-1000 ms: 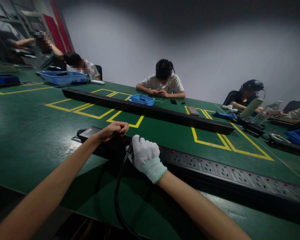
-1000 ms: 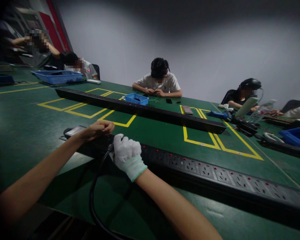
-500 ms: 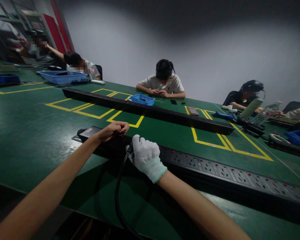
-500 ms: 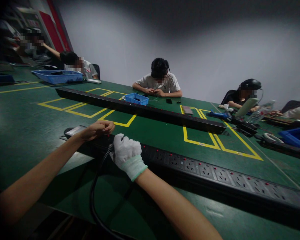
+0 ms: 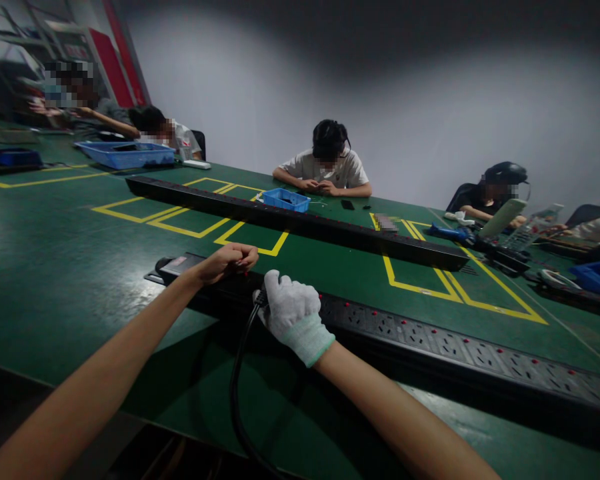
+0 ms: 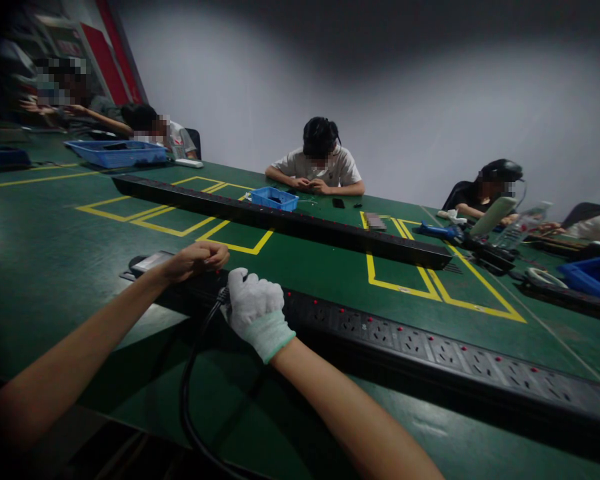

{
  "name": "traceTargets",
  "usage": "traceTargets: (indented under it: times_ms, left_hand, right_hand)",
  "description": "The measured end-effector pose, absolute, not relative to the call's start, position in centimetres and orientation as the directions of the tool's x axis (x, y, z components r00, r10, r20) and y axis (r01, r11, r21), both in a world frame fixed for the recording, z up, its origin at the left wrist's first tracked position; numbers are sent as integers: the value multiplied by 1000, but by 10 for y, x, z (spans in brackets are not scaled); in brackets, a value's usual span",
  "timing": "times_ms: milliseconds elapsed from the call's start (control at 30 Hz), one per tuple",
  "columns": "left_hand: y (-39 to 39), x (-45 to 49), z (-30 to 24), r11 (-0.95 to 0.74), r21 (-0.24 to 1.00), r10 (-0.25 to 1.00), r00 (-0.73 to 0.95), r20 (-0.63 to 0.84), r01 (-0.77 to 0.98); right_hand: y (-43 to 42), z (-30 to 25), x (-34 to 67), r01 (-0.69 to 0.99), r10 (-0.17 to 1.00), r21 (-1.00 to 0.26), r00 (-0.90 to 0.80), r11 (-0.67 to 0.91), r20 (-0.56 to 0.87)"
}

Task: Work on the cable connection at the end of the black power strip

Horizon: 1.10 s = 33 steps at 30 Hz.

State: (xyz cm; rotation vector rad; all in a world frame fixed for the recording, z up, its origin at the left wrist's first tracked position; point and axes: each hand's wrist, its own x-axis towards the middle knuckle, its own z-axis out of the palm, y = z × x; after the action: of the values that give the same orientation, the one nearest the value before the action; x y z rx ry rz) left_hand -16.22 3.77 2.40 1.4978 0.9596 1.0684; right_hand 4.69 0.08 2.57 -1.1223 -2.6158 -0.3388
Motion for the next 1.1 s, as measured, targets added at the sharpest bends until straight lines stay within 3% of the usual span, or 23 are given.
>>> traceTargets:
  times_ms: [1100]
  left_hand:
    - [35,-158,30,-149,988,946,296,132,34]
  right_hand:
    - [0,23,46,740,662,118,-652,663,370]
